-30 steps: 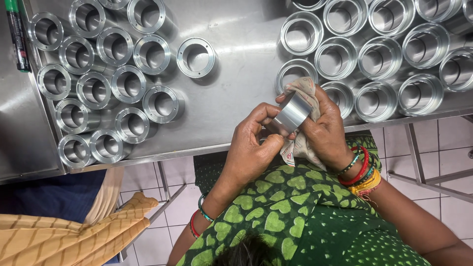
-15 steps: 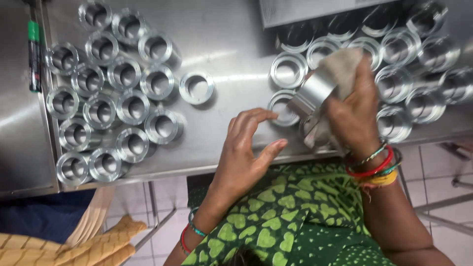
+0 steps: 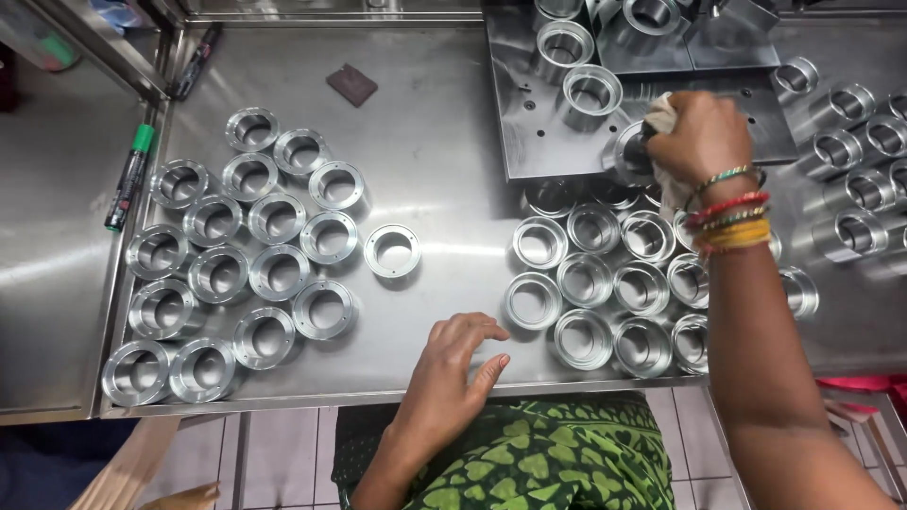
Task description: Measuring and inspecting small metal cylindrical parts using a dial gauge and cleaning them with a cloth.
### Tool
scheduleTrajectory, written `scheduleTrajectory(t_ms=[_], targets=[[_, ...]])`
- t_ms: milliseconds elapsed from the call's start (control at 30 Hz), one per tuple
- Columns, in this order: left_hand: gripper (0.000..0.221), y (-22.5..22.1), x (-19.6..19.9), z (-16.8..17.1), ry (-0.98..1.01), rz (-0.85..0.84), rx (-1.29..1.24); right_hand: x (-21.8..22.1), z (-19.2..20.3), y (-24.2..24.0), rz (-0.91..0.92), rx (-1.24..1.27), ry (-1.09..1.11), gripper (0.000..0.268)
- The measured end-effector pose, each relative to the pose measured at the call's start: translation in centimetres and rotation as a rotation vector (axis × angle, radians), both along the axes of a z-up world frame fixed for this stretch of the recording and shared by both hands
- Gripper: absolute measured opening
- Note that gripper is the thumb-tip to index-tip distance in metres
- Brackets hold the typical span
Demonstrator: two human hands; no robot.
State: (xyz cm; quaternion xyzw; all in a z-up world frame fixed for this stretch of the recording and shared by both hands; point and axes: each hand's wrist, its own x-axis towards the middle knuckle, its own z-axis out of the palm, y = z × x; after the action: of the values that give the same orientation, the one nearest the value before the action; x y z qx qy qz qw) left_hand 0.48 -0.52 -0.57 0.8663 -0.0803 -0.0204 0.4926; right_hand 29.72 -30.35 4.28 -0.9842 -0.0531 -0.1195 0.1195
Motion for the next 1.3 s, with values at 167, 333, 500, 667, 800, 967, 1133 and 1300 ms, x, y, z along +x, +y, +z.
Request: scheduleTrajectory(t_ms=[167,333,500,667,800,967,1133,1300], targets=[[0.026,0.6,-0.2,-0.4,-0.011,0.038,-0.006,4.5,0.0,0.0,-0.116,-0.069,0.057,0.055],[0.031,-1.7,0.7,-2.5,-0.215,0.003,0.154,4.9,-1.0,-1.7,-0.131,-0.092,-0.114,0.053],[0.058,-3.6,2.5,-4.0,-0.452,-0.168,0.374,-6.0,3.0,-1.7,0.396,0.142,-0.406,0.024],[0.020,-2.4,3.1,-3.0,-0.159,-0.225,0.439,-19.0,3.7,2.5,0.325,0.300,0.091,0.039],[0.027,-0.4,2.0,-2.6,-0.131,0.027,0.052,-24.9,0.4,4.7,0.245,0.419,0.267,0.043],[0.026,1.9,0.4,-3.4,0.401,0.057,-0.427,-26.4,-3.9,12.7,0.493,0.373,0.007,0.042],[0.025,3.0,-1.7,-1.9,0.331,-0.057,-0.587,-25.3,-6.1,12.9,0.810,0.626,0.001,0.043],[0.028,3.2,-1.7,-2.3,0.039,-0.137,-0.495,-24.6,-7.6,13.1,0.145,1.683,1.176,0.039]])
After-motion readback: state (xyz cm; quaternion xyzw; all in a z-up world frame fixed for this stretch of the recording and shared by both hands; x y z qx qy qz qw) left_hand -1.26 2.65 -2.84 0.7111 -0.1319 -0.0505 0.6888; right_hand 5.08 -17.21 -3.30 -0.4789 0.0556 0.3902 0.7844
